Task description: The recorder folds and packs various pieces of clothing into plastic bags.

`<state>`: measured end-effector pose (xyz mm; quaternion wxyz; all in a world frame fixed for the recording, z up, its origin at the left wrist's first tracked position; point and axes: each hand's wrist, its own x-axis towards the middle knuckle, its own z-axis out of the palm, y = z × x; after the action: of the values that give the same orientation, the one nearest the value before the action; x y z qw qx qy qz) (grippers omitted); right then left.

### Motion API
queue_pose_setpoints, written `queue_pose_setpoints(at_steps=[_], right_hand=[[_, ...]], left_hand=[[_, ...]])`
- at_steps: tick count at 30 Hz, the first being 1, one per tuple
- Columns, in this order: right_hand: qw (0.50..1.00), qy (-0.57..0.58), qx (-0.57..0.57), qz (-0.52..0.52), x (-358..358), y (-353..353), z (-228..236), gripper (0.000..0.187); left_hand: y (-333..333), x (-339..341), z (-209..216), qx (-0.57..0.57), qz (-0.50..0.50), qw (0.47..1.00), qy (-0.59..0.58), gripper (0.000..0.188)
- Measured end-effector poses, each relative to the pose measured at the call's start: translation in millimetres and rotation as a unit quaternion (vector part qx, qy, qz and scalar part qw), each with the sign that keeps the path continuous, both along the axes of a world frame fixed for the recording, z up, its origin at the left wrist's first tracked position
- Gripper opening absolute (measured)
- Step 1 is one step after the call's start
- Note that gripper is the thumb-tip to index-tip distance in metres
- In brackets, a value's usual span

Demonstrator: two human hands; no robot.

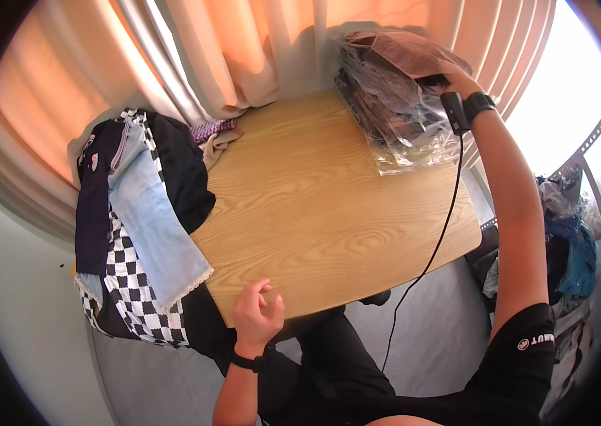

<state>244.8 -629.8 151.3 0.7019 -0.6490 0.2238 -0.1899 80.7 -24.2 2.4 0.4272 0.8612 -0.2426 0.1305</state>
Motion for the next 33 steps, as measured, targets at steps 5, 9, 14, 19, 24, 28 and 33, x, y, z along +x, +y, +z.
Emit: queue_pose_setpoints(at_steps=[5,9,14,19,24,28,33], right_hand=[[0.993,-0.042,0.114,0.007,21,16,-15,0.035],[0.982,-0.079,0.059,0.163,34,21,-19,0.024],[0.956,0.003,0.13,0.261,18,-41,-6,0.025],[0.965,-0.153,-0.1,0.188,-14,15,-4,0.03],[0.945,-0.142,0.287,0.064,-93,107,19,0.043],[0.955,-0.181,0.207,0.115,-163,123,-10,0.047],[0.988,-0.135,-0.025,0.069,-251,231,-92,0.042]], left_hand=[[3,2,3,0.036,-0.002,0.999,-0.021,0.028],[16,1,8,0.038,0.013,0.999,-0.019,0.028],[-2,4,8,0.021,-0.016,0.999,-0.043,0.024],[8,1,2,-0.008,0.002,0.998,-0.057,0.021],[14,-5,2,-0.036,0.007,0.997,-0.065,0.018],[23,-12,11,-0.067,-0.029,0.995,0.062,0.016],[90,21,44,-0.109,0.013,0.987,0.119,0.017]])
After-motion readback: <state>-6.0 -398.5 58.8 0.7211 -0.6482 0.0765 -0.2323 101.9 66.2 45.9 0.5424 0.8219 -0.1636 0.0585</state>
